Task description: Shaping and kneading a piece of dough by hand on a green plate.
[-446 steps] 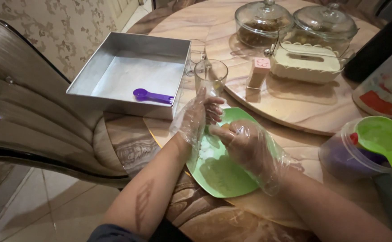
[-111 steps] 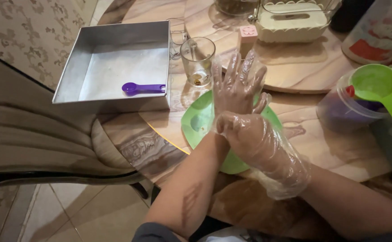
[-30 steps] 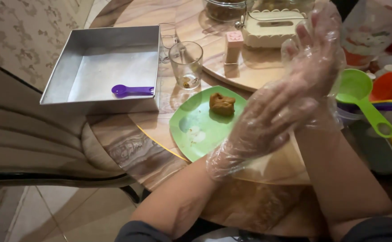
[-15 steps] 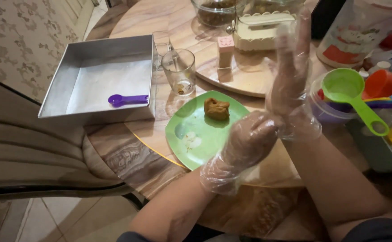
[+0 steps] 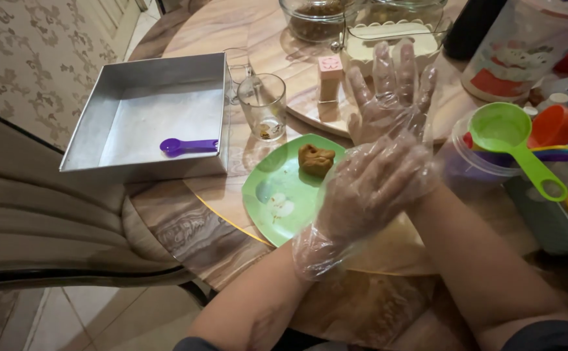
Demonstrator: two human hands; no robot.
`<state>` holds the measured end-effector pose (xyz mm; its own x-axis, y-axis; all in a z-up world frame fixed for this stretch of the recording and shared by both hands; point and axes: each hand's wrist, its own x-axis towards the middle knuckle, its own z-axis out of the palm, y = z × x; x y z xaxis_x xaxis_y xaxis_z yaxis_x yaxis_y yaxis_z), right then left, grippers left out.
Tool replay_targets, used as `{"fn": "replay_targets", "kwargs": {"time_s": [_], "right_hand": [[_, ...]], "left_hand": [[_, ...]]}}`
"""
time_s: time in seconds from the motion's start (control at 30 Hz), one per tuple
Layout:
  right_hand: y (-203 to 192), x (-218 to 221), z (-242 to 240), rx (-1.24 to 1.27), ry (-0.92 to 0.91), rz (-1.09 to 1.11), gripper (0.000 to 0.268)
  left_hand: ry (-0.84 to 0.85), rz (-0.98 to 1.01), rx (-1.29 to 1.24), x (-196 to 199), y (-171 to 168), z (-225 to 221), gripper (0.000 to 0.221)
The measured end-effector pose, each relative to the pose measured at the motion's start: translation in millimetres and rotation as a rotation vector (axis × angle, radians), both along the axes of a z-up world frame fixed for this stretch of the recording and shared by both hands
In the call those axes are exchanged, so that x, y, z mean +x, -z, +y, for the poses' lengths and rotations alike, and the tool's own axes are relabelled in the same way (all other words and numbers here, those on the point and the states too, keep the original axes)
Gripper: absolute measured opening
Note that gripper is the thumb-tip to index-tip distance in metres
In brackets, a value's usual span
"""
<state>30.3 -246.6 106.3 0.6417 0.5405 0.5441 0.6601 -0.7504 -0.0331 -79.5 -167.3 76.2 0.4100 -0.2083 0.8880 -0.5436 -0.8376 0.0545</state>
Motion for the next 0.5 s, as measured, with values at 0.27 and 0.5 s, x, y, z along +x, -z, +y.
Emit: {"fn": "replay_targets", "kwargs": {"time_s": [0.27,0.5], "right_hand": [[38,1,12,-0.415,0.508,-0.680,0.070],[32,-6,25,0.043,0.123,-0.305,0.072]], "left_hand": [[0.241,0.059,-0.309,-13,-30,7,0.015],[0.340,0.134,-0.322,-12,-11,-3,0.016]]}}
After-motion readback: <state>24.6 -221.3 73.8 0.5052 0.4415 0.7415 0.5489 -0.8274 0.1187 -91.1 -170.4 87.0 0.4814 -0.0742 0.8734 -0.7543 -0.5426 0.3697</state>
